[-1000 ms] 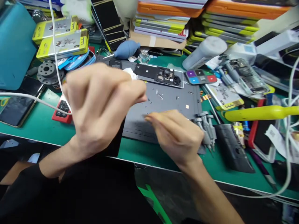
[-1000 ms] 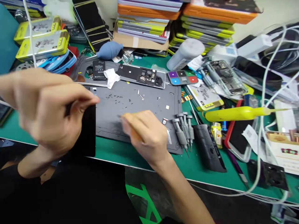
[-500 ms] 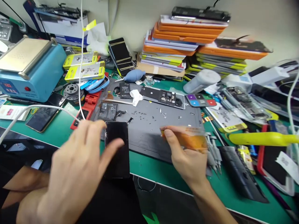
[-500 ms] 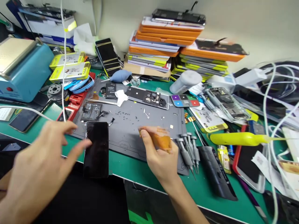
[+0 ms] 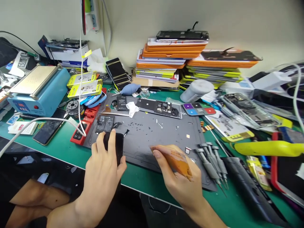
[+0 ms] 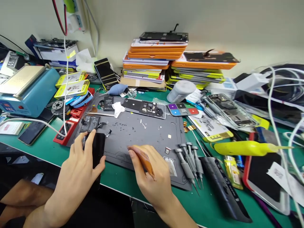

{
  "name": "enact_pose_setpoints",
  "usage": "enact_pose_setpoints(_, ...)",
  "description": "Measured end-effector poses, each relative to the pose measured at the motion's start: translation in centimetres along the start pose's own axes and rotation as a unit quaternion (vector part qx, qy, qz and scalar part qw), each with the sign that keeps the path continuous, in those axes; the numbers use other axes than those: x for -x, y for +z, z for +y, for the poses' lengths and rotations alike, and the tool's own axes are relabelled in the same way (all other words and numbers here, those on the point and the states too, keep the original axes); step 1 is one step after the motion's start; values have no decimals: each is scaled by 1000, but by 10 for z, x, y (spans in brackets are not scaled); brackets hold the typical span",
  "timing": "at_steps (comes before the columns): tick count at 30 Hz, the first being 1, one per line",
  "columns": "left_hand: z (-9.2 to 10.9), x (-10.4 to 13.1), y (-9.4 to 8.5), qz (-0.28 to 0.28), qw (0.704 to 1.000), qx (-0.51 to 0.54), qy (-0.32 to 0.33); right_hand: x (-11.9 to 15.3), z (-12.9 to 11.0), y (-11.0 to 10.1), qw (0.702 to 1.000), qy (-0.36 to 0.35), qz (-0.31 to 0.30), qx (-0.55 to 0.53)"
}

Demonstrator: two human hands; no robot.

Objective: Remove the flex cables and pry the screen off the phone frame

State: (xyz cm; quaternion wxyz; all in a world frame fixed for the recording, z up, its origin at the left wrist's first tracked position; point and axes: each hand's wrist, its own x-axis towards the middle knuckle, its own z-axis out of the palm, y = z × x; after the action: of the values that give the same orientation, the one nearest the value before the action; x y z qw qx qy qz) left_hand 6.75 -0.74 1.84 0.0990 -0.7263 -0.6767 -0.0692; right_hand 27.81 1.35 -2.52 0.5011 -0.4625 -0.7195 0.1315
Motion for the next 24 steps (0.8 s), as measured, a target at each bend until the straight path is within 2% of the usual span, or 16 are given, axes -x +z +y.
enact_pose_setpoints(5,1,0,3,-13,997,76,-21,-3,-1,-2,1000,-11,4,4)
enact_pose_setpoints(8,-17,-3,-4,-10,982,183,-35,-4,-1,-3,1000,-15,10,8)
enact_pose_setpoints(11,-46,-8,-14,-3,945,323,-46,-5,-1,-3,1000,-17,14,14)
enact_pose_setpoints(14,-68,-11,-21,12,895,438,-90,-5,-1,-3,999,-19,12,23)
enact_pose_setpoints(15,-70,-12,-23,18,874,474,-109,-5,0,-3,999,-19,11,26)
enact_pose_setpoints(16,-71,-11,-24,23,838,528,-133,-4,0,-3,999,-20,11,29)
enact_pose_setpoints(20,-64,-9,-32,-1,619,754,-218,-1,2,-2,999,-20,6,39)
enact_pose_setpoints(21,-62,-9,-35,-18,585,779,-224,-1,3,-2,999,-19,4,42)
enact_pose_setpoints(24,-62,-9,-42,-67,556,798,-222,0,4,0,999,-11,-4,50)
